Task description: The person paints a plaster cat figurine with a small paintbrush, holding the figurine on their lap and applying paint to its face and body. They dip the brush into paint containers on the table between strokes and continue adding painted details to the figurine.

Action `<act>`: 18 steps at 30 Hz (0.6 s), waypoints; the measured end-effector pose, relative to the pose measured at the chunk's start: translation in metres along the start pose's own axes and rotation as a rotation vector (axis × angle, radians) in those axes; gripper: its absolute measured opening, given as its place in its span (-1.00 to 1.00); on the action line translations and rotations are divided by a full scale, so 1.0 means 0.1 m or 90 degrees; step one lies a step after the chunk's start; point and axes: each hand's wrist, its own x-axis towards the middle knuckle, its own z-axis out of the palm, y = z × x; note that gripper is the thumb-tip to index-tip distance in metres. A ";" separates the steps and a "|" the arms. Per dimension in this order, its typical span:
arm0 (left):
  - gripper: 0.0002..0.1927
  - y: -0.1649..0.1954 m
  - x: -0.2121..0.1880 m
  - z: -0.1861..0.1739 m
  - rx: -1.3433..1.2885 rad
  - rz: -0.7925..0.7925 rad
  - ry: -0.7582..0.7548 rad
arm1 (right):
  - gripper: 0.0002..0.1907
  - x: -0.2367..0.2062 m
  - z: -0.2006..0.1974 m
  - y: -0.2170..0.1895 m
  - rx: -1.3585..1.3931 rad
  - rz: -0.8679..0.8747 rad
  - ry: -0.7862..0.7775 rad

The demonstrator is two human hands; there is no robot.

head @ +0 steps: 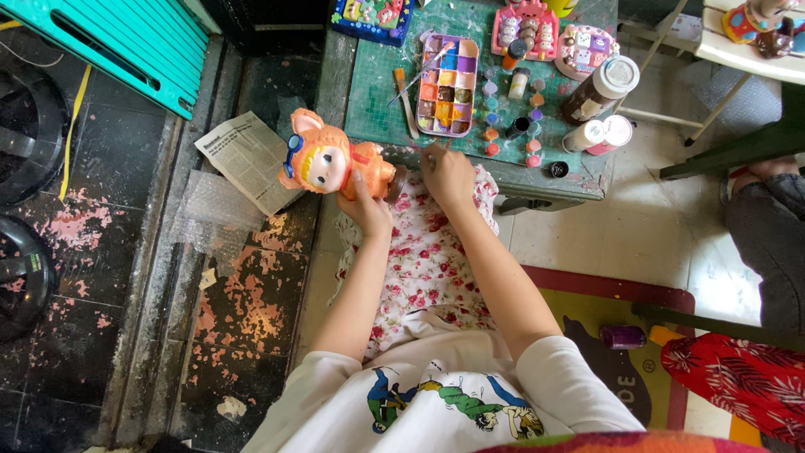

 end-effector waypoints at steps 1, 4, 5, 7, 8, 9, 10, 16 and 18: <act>-0.38 -0.01 0.01 0.00 0.001 0.000 -0.010 | -0.86 0.00 0.01 0.01 -0.030 0.003 0.013; -0.39 -0.03 0.01 -0.05 0.014 -0.002 -0.026 | -0.86 -0.03 0.04 0.02 -0.061 -0.015 0.030; -0.39 -0.05 0.00 -0.06 0.024 -0.001 -0.025 | -0.85 -0.04 0.05 0.02 -0.062 -0.027 0.034; -0.42 -0.07 0.01 -0.06 0.033 -0.003 -0.031 | -0.88 -0.06 0.04 0.04 -0.033 -0.040 0.004; -0.43 -0.08 0.01 -0.06 0.036 -0.007 -0.038 | -0.88 -0.07 0.03 0.04 -0.017 -0.044 -0.013; -0.45 -0.09 0.00 -0.07 0.039 -0.012 -0.045 | -0.89 -0.09 0.02 0.05 -0.011 -0.044 0.008; -0.46 -0.09 0.00 -0.07 0.058 0.003 -0.054 | -0.91 -0.10 0.01 0.05 -0.004 -0.046 0.029; -0.45 -0.05 0.01 -0.03 0.170 0.084 -0.112 | -0.87 -0.21 -0.03 0.02 -0.062 -0.047 -0.003; -0.44 -0.01 -0.02 -0.04 0.213 0.083 -0.123 | -0.86 -0.24 -0.06 0.03 -0.073 -0.051 0.014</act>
